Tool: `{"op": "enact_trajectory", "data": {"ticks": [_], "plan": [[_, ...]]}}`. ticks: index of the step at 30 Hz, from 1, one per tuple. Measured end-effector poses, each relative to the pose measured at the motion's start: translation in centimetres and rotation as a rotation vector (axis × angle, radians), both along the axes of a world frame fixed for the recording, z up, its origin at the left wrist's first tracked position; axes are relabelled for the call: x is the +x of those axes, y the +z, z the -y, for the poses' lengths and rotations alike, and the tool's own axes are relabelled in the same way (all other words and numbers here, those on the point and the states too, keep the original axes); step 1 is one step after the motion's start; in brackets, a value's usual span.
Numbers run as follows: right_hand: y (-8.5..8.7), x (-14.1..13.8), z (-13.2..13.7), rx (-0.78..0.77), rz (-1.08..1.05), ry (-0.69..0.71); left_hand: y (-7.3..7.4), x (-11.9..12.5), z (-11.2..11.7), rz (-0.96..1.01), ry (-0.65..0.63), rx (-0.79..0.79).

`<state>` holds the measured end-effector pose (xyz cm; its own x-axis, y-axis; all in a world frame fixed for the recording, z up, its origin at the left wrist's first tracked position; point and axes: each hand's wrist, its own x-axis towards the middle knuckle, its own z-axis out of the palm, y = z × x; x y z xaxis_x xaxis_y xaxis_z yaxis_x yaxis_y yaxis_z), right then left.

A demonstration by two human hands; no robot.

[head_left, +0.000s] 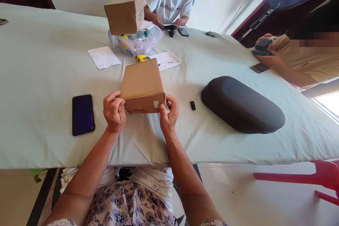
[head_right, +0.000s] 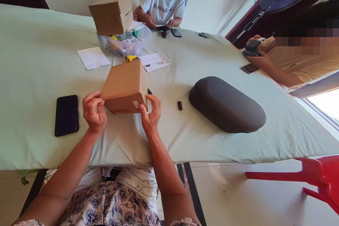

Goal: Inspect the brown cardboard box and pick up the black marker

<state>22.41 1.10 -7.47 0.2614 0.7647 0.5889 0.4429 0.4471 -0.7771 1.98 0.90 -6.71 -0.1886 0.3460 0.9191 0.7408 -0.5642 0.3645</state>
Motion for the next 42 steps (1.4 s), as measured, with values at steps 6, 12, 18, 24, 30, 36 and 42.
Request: {"op": "enact_trajectory", "data": {"ticks": [6,12,18,24,30,36,42], "plan": [[-0.4,-0.6,0.2,0.039,0.040,0.007,0.0,0.4,0.1,-0.053,-0.048,0.012],[-0.3,-0.9,0.4,0.059,0.101,0.042,-0.2,0.7,0.4,-0.048,-0.113,-0.033],[-0.3,-0.8,0.0,0.018,-0.101,0.109,0.2,0.8,0.8,-0.004,-0.081,-0.126],[-0.2,-1.2,0.0,0.037,-0.107,0.268,0.4,0.5,0.4,0.084,0.040,-0.300],[-0.2,-1.8,0.4,0.033,-0.029,0.472,-0.1,0.7,0.4,-0.017,0.123,-0.448],[0.2,-1.8,0.7,0.045,0.101,0.559,0.4,1.4,1.0,-0.078,0.121,-0.583],[0.4,-1.7,0.7,0.048,0.153,0.585,0.2,1.3,0.8,-0.092,0.084,-0.579]]}}
